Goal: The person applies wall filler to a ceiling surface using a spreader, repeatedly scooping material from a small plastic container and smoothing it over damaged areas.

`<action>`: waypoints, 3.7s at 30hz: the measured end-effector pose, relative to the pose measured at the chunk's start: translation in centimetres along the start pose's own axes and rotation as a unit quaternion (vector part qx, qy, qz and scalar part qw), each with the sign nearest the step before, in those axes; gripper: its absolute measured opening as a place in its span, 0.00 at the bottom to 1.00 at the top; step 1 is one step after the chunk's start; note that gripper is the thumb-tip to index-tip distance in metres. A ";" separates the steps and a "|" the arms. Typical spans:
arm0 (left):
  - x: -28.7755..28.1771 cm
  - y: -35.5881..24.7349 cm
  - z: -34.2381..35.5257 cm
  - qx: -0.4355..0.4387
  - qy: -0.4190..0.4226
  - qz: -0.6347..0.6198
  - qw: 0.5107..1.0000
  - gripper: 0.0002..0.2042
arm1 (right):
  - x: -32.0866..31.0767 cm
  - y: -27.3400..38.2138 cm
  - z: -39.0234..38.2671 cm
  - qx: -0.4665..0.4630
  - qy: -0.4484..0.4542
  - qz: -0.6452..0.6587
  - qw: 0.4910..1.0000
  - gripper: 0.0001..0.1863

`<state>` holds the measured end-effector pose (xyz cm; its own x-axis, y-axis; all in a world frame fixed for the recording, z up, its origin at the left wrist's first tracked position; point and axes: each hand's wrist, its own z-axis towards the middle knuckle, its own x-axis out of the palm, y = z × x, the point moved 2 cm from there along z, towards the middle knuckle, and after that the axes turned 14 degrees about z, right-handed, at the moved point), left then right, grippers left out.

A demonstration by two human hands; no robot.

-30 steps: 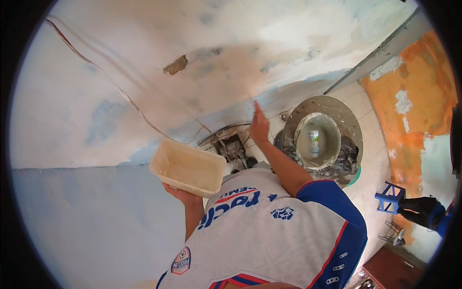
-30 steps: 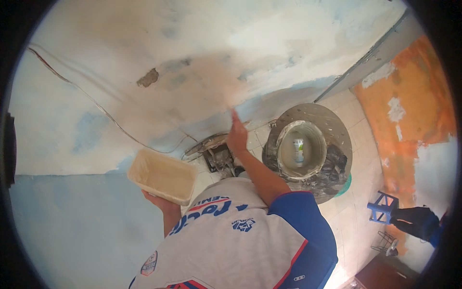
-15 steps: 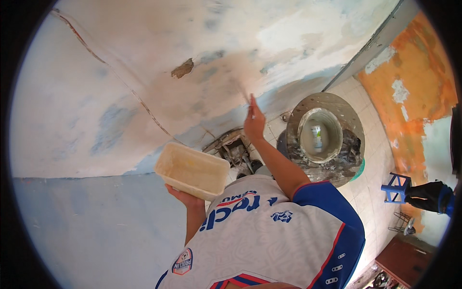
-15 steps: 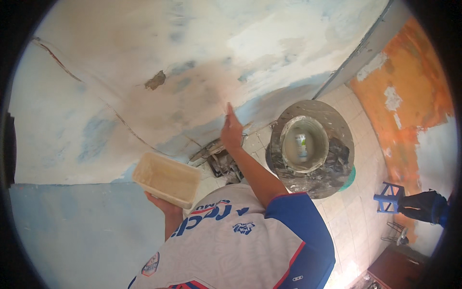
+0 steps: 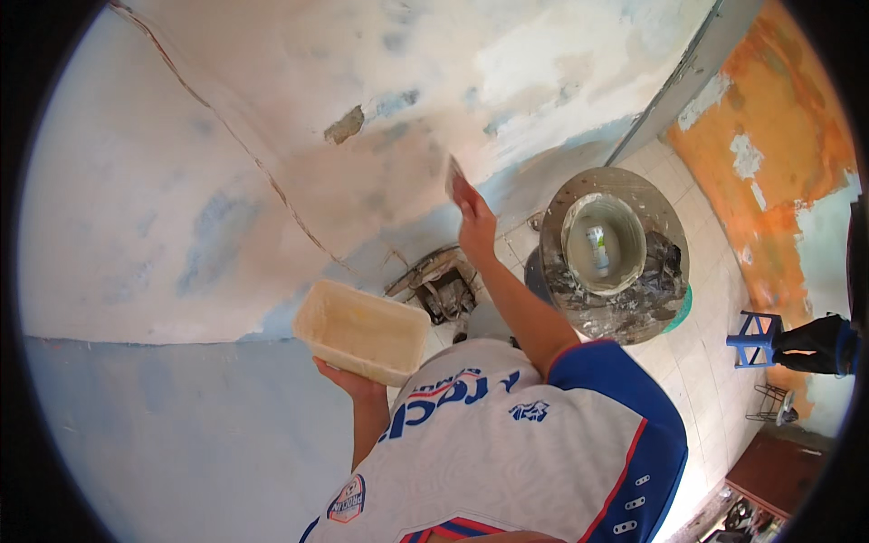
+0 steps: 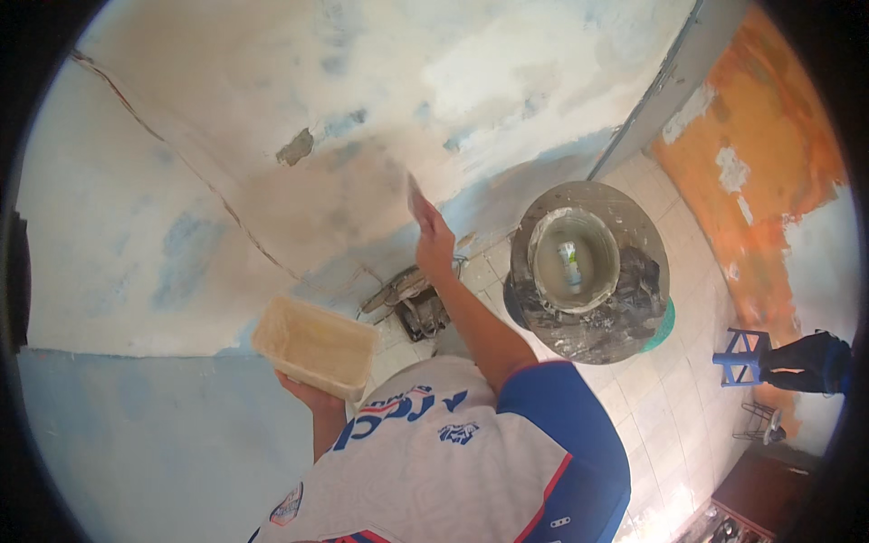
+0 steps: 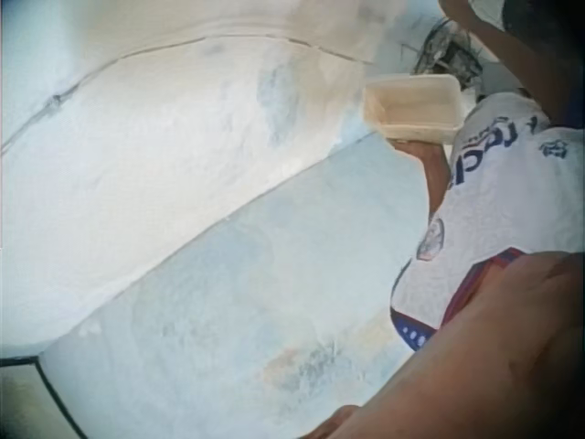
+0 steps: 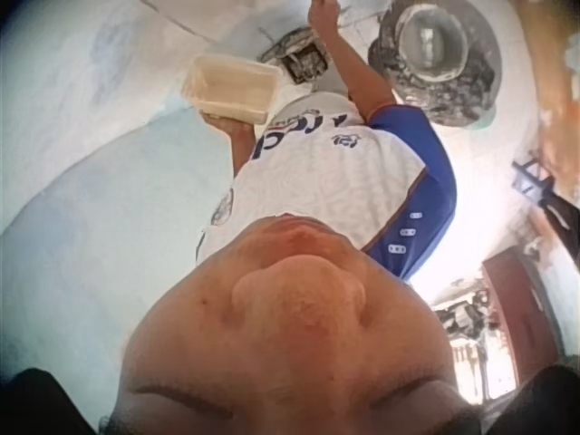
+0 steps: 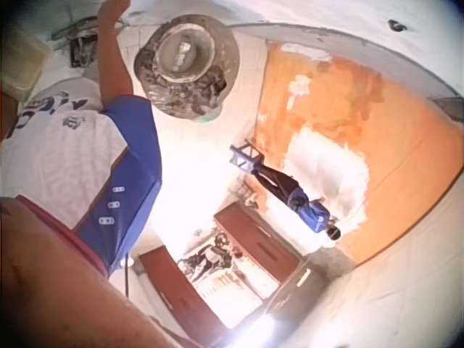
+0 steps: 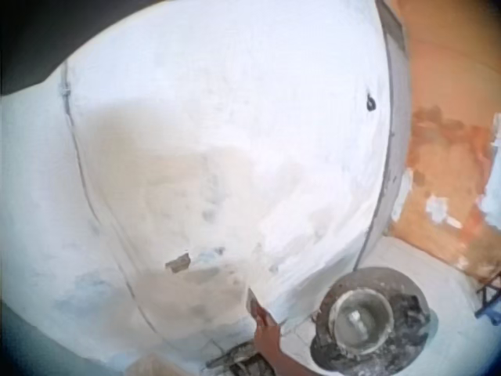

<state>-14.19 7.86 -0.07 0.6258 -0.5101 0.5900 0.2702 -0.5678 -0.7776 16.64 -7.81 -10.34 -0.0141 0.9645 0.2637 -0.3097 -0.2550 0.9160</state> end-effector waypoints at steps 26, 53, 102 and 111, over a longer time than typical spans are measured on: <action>1.7 -1.9 5.3 0.121 -0.058 -0.008 0.991 0.40 | 9.8 29.7 -7.5 -0.120 0.493 -0.111 0.854 0.12; -3.8 -5.7 3.4 0.144 -0.003 -0.080 0.986 0.46 | 18.9 29.4 -11.0 0.127 0.555 0.079 0.819 0.08; -7.8 -4.7 5.9 0.152 0.184 -0.157 0.958 0.47 | 18.5 30.1 -14.0 0.234 0.546 0.203 0.778 0.17; -7.8 -4.4 5.5 0.155 0.173 -0.161 0.959 0.46 | 16.9 29.6 -13.0 0.236 0.593 0.199 0.743 0.16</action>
<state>-16.26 17.86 -2.44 0.2081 -0.5551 0.8053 0.6470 -0.5393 -0.5390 -5.09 1.83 17.32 -0.9306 0.1165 0.3470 0.3083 -0.2614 0.9147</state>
